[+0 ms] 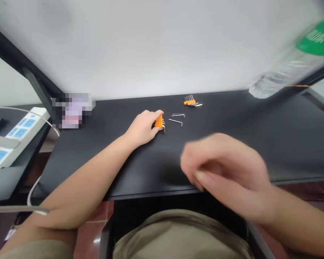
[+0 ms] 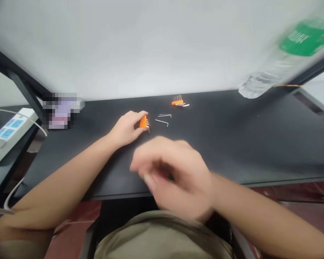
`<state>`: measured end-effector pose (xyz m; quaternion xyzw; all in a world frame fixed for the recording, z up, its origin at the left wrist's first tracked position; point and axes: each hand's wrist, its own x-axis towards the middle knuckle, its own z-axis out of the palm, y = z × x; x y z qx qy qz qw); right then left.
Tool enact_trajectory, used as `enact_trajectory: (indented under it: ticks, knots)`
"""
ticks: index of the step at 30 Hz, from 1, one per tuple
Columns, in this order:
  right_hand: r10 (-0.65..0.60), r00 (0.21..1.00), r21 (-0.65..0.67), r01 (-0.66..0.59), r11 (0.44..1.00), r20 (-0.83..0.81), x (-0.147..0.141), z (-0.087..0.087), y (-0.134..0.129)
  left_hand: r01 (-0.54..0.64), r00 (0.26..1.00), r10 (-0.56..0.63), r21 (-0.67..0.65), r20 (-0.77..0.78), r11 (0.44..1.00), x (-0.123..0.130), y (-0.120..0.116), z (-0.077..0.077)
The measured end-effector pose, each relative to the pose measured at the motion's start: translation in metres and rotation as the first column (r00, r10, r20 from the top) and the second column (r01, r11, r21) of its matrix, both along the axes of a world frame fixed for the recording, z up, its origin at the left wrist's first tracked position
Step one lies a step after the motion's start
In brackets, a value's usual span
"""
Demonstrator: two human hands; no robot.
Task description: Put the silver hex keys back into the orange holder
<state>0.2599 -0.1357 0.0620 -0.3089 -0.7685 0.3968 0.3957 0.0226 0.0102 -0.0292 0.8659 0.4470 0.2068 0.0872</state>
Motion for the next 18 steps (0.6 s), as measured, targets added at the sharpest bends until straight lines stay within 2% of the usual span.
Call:
enact_trajectory:
  ticks: [2, 3, 5, 6, 9, 12, 15, 18]
  knots:
    - [-0.103, 0.971, 0.137, 0.074, 0.988, 0.214, -0.001, -0.015, 0.074, -0.031, 0.999, 0.031, -0.013, -0.040, 0.999, -0.001, 0.001, 0.002]
    - [-0.183, 0.919, 0.211, 0.113, 0.971, 0.350, 0.001, -0.025, 0.106, -0.049, 0.997, 0.047, -0.018, -0.057, 0.999, -0.001, 0.001, 0.003]
    - [-0.329, 0.749, 0.310, 0.173, 0.935, 0.575, 0.007, -0.049, 0.151, -0.075, 0.994, 0.072, -0.031, -0.076, 0.997, -0.001, 0.000, 0.006]
    - [-0.352, 0.672, 0.323, 0.175, 0.930, 0.651, 0.011, -0.060, 0.164, -0.082, 0.994, 0.079, -0.042, -0.079, 0.996, -0.002, 0.000, 0.007]
    - [-0.380, 0.542, 0.337, 0.182, 0.924, 0.749, 0.014, -0.083, 0.172, -0.078, 0.996, 0.074, -0.081, -0.057, 0.994, -0.004, -0.002, 0.007]
    - [-0.361, 0.495, 0.312, 0.182, 0.932, 0.790, 0.010, -0.087, 0.163, -0.091, 0.995, 0.088, -0.110, -0.036, 0.990, -0.005, -0.002, 0.007]
    - [-0.307, 0.534, 0.240, 0.193, 0.951, 0.787, 0.006, -0.079, 0.160, -0.108, 0.994, 0.106, -0.130, -0.016, 0.986, -0.004, -0.002, 0.007]
    - [-0.218, 0.675, 0.150, 0.158, 0.976, 0.705, 0.004, -0.073, 0.160, -0.095, 0.996, 0.094, -0.125, -0.011, 0.988, -0.002, -0.002, 0.008]
